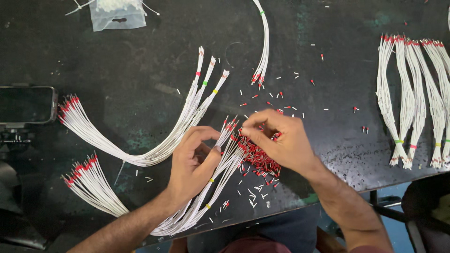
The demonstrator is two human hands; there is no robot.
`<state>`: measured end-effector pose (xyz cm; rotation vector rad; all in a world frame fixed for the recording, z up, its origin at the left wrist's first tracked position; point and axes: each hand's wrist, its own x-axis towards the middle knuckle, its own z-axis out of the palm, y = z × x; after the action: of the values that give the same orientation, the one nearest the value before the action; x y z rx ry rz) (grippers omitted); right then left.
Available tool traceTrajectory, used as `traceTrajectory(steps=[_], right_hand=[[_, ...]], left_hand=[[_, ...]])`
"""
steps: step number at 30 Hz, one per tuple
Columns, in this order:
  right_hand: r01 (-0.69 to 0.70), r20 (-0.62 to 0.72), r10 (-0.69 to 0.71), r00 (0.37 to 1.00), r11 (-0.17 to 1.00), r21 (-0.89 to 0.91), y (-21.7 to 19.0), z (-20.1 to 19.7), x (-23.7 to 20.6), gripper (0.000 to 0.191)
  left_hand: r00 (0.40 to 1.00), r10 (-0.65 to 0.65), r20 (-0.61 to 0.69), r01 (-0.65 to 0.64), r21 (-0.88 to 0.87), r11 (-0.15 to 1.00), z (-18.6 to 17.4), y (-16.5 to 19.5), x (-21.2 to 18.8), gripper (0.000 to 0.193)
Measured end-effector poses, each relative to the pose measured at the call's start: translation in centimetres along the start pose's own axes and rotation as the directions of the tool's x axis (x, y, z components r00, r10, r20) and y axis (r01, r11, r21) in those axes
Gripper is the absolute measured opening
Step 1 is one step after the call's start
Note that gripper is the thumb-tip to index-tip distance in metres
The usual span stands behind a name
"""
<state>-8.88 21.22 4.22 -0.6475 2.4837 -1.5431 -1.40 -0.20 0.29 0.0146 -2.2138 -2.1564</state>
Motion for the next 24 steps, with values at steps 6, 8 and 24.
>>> traceTrajectory(steps=[6,8,24], right_hand=[[-0.332,0.136,0.31,0.941,0.923,0.193,1.3,0.5,-0.5,0.015],[-0.372,0.152,0.344,0.927,0.895,0.244,1.5,0.5,-0.3,0.018],[-0.214,0.089,0.195,0.977,0.919,0.331,0.7,0.3,-0.1,0.018]], left_hand=[[0.999,-0.035,0.037,0.038,-0.077,0.996,-0.1,0.0,0.0,0.021],[0.998,-0.033,0.048,0.038,-0.099,0.994,-0.1,-0.1,-0.1,0.02],[0.999,0.011,0.053,-0.007,-0.064,0.998,-0.1,-1.1,-0.1,0.02]])
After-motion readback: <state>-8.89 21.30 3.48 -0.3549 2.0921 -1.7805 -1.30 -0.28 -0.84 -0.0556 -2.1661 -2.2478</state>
